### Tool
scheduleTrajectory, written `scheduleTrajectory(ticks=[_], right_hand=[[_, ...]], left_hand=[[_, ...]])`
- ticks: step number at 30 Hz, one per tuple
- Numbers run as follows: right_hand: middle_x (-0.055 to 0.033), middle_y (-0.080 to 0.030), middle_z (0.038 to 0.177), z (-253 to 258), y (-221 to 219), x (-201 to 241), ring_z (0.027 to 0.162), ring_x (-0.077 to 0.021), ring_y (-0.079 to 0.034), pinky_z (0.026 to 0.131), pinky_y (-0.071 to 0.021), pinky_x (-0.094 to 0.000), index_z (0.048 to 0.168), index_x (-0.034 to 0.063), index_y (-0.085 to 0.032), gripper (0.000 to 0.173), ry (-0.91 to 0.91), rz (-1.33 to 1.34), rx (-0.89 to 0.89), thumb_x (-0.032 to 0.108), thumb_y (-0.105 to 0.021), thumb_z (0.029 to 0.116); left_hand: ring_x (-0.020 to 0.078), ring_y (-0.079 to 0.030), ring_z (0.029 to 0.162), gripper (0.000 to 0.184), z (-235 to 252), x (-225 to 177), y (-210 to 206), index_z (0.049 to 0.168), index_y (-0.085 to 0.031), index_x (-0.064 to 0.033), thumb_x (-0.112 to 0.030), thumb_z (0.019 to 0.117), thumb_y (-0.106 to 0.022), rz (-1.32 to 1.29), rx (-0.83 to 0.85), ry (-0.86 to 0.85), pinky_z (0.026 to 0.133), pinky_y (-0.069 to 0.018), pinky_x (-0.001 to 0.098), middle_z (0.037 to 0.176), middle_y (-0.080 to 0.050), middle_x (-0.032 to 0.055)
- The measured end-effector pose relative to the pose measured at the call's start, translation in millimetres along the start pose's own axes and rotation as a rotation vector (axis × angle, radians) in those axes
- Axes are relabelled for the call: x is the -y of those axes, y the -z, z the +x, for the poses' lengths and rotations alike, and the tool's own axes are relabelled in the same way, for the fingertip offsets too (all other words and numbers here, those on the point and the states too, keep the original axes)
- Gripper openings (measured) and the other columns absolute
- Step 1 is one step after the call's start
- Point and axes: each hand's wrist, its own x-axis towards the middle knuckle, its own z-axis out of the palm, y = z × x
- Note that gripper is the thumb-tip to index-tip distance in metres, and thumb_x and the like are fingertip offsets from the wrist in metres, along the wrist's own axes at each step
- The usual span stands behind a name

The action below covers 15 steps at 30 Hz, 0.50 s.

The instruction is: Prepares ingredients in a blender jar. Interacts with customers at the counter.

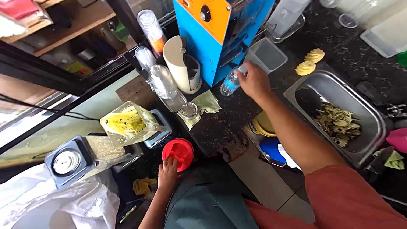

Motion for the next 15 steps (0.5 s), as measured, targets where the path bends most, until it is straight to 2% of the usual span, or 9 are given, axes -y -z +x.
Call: scheduleTrajectory(ticks=[3, 4, 6, 8, 10, 11, 13, 14, 15], right_hand=[[-0.0252, -0.067, 0.119, 30.2, 1.1, 6.6, 0.110, -0.0438, -0.066, 0.094, -0.0516, -0.0655, 0.134, 0.0035, -0.060, 0.051, 0.020, 0.011, 0.026, 0.044, -0.059, 0.1023], [-0.0264, -0.066, 0.122, 32.2, 4.6, 9.7, 0.112, -0.0460, -0.065, 0.094, -0.0504, -0.0680, 0.139, 0.0054, -0.056, 0.056, 0.005, 0.012, 0.042, 0.045, -0.062, 0.1004], [-0.0305, -0.060, 0.133, 18.9, 21.1, 20.7, 0.118, -0.0504, -0.061, 0.097, -0.0480, -0.0708, 0.155, 0.0107, -0.039, 0.077, -0.045, 0.034, 0.052, 0.049, -0.068, 0.0954], [-0.0298, -0.057, 0.134, -15.3, 37.8, 38.9, 0.114, -0.0445, -0.063, 0.095, -0.0523, -0.0610, 0.159, 0.0097, -0.033, 0.078, -0.013, 0.100, -0.038, 0.047, -0.064, 0.0981], [-0.0249, -0.062, 0.121, -65.4, 27.3, 60.0, 0.099, -0.0325, -0.065, 0.086, -0.0566, -0.0477, 0.150, 0.0017, -0.043, 0.056, 0.148, 0.246, -0.104, 0.036, -0.053, 0.1062], [-0.0220, -0.064, 0.115, -93.0, 8.8, 69.9, 0.095, -0.0275, -0.066, 0.084, -0.0586, -0.0442, 0.140, -0.0016, -0.051, 0.045, 0.235, 0.335, -0.042, 0.031, -0.051, 0.1077], [-0.0171, -0.067, 0.108, -145.9, -49.0, 88.9, 0.094, -0.0237, -0.068, 0.085, -0.0599, -0.0432, 0.116, -0.0013, -0.068, 0.032, 0.333, 0.467, 0.300, 0.026, -0.054, 0.1057], [-0.0138, -0.069, 0.112, -167.6, -83.8, 97.1, 0.100, -0.0224, -0.069, 0.090, -0.0595, -0.0429, 0.118, 0.0055, -0.072, 0.030, 0.358, 0.442, 0.548, 0.027, -0.055, 0.1052], [-0.0122, -0.068, 0.120, -185.8, -119.5, 106.2, 0.108, -0.0230, -0.068, 0.097, -0.0573, -0.0440, 0.129, 0.0134, -0.071, 0.031, 0.393, 0.385, 0.758, 0.023, -0.054, 0.1041]], left_hand=[[0.0419, -0.046, 0.138, 0.041, 2.3, 5.8, -16.5, 0.128, -0.068, -0.0154, -0.019, 0.0879, -0.074, 0.007, -0.063, -0.065, 0.109, -0.0375, 0.0658, 0.143, -0.058, 0.0165], [0.0385, -0.051, 0.134, 0.029, 1.4, 9.5, -20.2, 0.121, -0.072, -0.0162, -0.015, 0.0913, -0.069, -0.008, -0.090, -0.092, 0.110, -0.0368, 0.0645, 0.134, -0.064, 0.0135], [0.0317, -0.060, 0.125, 0.018, -4.4, 19.4, -24.2, 0.108, -0.075, -0.0160, -0.013, 0.0921, -0.066, -0.083, -0.183, -0.157, 0.112, -0.0387, 0.0589, 0.115, -0.072, 0.0082], [0.0267, -0.063, 0.119, 0.015, -15.2, 33.5, -16.9, 0.102, -0.076, -0.0149, -0.018, 0.0884, -0.072, -0.341, -0.265, -0.187, 0.111, -0.0442, 0.0521, 0.109, -0.073, 0.0059], [0.0217, -0.066, 0.112, 0.025, -34.5, 49.3, -4.6, 0.106, -0.075, -0.0082, -0.024, 0.0868, -0.078, -0.760, -0.315, -0.131, 0.105, -0.0501, 0.0465, 0.109, -0.073, 0.0074], [0.0187, -0.068, 0.107, 0.030, -46.6, 57.0, 1.2, 0.112, -0.072, -0.0045, -0.023, 0.0892, -0.077, -0.984, -0.328, -0.069, 0.100, -0.0549, 0.0423, 0.110, -0.073, 0.0079], [0.0192, -0.071, 0.095, 0.029, -69.6, 70.3, 1.6, 0.120, -0.063, 0.0005, -0.019, 0.0986, -0.064, -1.422, -0.418, 0.050, 0.086, -0.0607, 0.0402, 0.105, -0.072, 0.0102], [0.0203, -0.071, 0.091, 0.029, -79.5, 74.4, -2.5, 0.122, -0.061, 0.0004, -0.021, 0.1032, -0.056, -1.578, -0.477, 0.125, 0.081, -0.0617, 0.0406, 0.103, -0.072, 0.0110], [0.0210, -0.071, 0.087, 0.030, -87.4, 76.1, -8.4, 0.122, -0.059, -0.0005, -0.024, 0.1066, -0.050, -1.694, -0.538, 0.209, 0.077, -0.0621, 0.0410, 0.101, -0.071, 0.0113]])
